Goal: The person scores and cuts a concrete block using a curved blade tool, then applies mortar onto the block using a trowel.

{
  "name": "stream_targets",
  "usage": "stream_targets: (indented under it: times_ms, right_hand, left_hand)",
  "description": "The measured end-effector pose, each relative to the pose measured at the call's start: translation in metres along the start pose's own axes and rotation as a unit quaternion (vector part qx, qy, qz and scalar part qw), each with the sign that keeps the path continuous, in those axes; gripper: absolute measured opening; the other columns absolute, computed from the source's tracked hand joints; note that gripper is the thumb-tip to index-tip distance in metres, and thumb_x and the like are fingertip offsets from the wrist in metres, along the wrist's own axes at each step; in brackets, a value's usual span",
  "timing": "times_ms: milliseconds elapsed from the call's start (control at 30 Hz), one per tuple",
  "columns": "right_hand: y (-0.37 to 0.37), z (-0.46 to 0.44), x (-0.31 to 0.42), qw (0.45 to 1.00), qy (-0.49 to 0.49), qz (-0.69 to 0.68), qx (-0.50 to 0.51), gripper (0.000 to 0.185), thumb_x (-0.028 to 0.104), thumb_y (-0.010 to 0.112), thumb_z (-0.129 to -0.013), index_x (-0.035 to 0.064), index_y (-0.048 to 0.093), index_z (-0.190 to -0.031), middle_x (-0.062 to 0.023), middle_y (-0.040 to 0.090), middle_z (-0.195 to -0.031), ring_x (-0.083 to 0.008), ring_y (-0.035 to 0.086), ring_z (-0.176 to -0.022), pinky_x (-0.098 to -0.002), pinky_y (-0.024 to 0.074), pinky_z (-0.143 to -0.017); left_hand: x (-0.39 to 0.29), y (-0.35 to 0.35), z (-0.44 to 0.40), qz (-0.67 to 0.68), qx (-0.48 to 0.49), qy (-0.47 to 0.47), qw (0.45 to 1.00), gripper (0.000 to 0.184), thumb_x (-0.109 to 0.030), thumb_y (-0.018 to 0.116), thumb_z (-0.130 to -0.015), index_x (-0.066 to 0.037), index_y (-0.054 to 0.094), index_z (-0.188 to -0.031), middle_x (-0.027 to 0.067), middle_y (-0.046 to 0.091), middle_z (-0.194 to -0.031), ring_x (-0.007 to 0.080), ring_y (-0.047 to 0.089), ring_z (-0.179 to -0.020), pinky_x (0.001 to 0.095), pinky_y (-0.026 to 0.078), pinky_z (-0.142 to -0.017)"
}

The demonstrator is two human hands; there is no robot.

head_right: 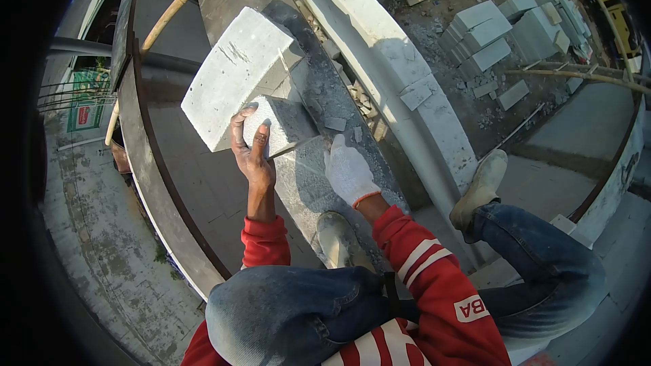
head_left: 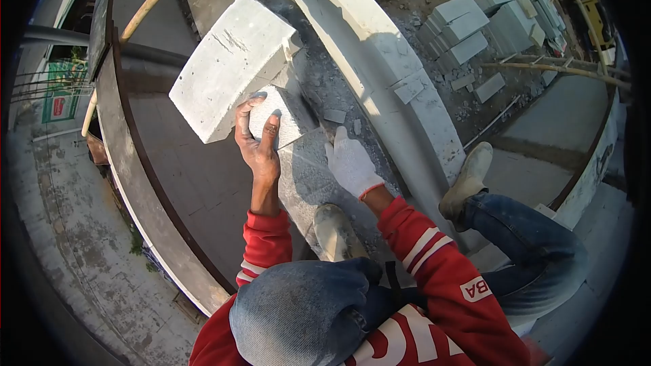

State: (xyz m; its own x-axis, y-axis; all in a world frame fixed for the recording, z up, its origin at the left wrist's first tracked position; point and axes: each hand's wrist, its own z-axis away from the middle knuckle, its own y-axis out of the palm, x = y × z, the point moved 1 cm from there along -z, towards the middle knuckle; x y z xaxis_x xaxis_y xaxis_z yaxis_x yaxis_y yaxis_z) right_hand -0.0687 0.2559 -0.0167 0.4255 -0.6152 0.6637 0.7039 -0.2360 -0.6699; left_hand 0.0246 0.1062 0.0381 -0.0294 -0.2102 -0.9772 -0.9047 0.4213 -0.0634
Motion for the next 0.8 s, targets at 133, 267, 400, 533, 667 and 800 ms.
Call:
stream_targets:
  times_ms: [133,267,400,533,667,800]
  right_hand:
    - [-0.009,0.009,-0.007,0.997,-0.039,0.023,0.059,0.036,0.026,0.061,-0.1,-0.0057,0.051,-0.114,-0.0263,0.068,-0.074,-0.0436,0.069,-0.067,-0.0466,0.0544,-0.056]
    - [-0.018,0.009,0.009,0.975,-0.169,0.062,-0.132,0.037,0.027,0.06,-0.1,-0.0069,0.05,-0.11,-0.0281,0.067,-0.073,-0.0455,0.069,-0.07,-0.0475,0.0555,-0.058]
    - [-0.001,0.004,-0.001,1.0,0.0,0.024,0.014,0.036,0.026,0.06,-0.099,-0.0075,0.05,-0.109,-0.0279,0.067,-0.077,-0.0451,0.069,-0.073,-0.0494,0.0552,-0.06]
    - [-0.007,0.012,-0.018,0.999,-0.045,-0.01,0.024,0.032,0.024,0.06,-0.098,-0.0062,0.053,-0.103,-0.028,0.068,-0.08,-0.0449,0.07,-0.078,-0.0496,0.0559,-0.062]
    - [-0.055,0.018,0.007,0.965,0.041,-0.26,-0.002,0.037,0.027,0.063,-0.096,-0.0092,0.058,-0.102,-0.0284,0.067,-0.082,-0.0419,0.071,-0.077,-0.0485,0.0542,-0.066]
    - [-0.052,0.018,-0.01,0.955,0.025,-0.296,-0.016,0.045,0.03,0.065,-0.095,-0.0127,0.061,-0.108,-0.0261,0.067,-0.085,-0.0357,0.071,-0.081,-0.0455,0.0523,-0.072]
  left_hand:
    - [0.002,-0.004,0.001,0.004,0.001,-0.013,1.0,0.029,-0.008,0.072,-0.088,-0.003,0.063,-0.115,0.009,0.063,-0.12,0.0225,0.054,-0.12,0.0377,0.038,-0.109]
    - [0.002,-0.005,0.0,0.036,0.004,-0.037,0.999,0.034,-0.008,0.074,-0.087,-0.003,0.062,-0.118,0.0096,0.061,-0.122,0.0227,0.053,-0.123,0.0379,0.036,-0.111]
    - [-0.008,0.006,0.0,-0.04,-0.011,0.006,0.999,0.053,-0.008,0.071,-0.09,-0.006,0.051,-0.14,0.009,0.052,-0.136,0.0205,0.048,-0.128,0.0354,0.044,-0.106]
    - [-0.003,-0.012,0.017,0.03,0.044,-0.138,0.989,0.069,-0.016,0.076,-0.089,-0.008,0.041,-0.148,0.013,0.04,-0.148,0.0254,0.043,-0.135,0.0402,0.038,-0.113]
    - [-0.012,-0.021,0.078,-0.002,0.095,-0.127,0.987,0.075,-0.028,0.082,-0.083,-0.009,0.042,-0.143,0.0179,0.029,-0.157,0.0342,0.025,-0.15,0.0479,0.021,-0.121]
    - [-0.013,-0.019,0.13,0.223,0.025,-0.332,0.916,0.092,-0.042,0.08,-0.085,-0.014,0.026,-0.155,0.0191,0.019,-0.162,0.0354,0.024,-0.15,0.0508,0.027,-0.118]
